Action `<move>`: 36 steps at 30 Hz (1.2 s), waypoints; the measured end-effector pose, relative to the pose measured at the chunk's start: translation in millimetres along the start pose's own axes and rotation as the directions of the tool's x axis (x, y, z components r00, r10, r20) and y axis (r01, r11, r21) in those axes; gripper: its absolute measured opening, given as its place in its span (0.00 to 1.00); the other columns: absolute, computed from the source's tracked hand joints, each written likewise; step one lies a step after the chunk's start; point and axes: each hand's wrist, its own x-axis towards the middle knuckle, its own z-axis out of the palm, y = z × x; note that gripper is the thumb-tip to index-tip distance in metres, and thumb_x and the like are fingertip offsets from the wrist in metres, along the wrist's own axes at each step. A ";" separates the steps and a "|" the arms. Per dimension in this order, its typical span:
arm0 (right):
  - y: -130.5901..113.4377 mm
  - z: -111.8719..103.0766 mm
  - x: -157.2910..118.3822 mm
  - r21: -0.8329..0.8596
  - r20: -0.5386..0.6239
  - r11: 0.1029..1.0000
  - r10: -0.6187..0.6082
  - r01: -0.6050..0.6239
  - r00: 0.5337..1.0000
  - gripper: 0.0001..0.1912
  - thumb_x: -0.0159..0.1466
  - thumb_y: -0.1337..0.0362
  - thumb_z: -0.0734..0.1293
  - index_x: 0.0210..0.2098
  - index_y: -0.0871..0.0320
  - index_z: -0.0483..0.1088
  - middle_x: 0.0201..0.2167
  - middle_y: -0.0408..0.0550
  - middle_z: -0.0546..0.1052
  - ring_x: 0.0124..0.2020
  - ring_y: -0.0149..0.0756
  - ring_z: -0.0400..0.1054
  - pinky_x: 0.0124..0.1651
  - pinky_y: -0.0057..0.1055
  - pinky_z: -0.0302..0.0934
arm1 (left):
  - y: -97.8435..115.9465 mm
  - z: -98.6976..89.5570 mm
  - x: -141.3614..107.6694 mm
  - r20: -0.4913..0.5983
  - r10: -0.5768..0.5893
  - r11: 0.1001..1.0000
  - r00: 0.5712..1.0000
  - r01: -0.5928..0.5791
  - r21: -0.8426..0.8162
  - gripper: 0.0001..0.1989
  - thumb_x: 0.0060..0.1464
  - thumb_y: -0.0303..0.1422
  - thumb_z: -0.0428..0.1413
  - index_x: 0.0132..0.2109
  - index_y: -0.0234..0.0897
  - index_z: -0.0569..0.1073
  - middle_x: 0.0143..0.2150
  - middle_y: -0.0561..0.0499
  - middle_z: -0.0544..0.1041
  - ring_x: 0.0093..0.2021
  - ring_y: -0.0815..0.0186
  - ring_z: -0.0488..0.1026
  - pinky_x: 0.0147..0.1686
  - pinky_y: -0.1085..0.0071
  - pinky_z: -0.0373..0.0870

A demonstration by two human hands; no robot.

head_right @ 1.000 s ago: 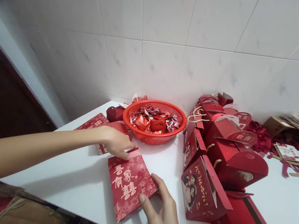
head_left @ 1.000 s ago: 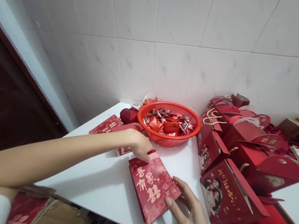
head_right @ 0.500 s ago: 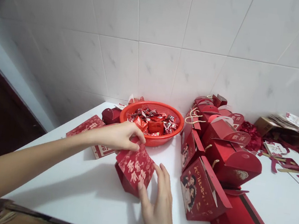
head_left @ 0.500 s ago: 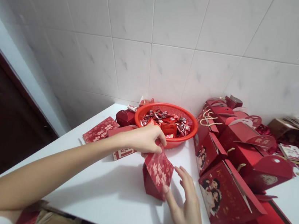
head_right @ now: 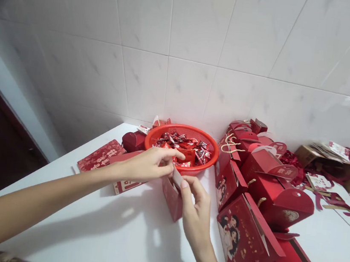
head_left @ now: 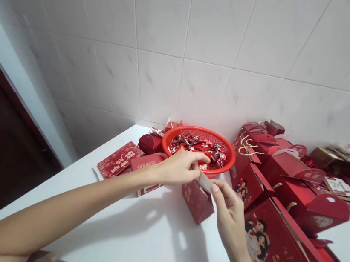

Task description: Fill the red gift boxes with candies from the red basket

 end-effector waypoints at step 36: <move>37.5 -11.4 8.7 -0.071 -0.138 0.977 -0.208 0.199 0.968 0.10 0.71 0.57 0.62 0.46 0.52 0.73 0.49 0.49 0.75 0.52 0.41 0.69 0.55 0.36 0.62 | -64.4 -28.8 82.3 0.466 -0.343 0.890 0.816 0.123 0.439 0.19 0.59 0.45 0.51 0.43 0.40 0.82 0.45 0.50 0.82 0.46 0.57 0.76 0.47 0.68 0.68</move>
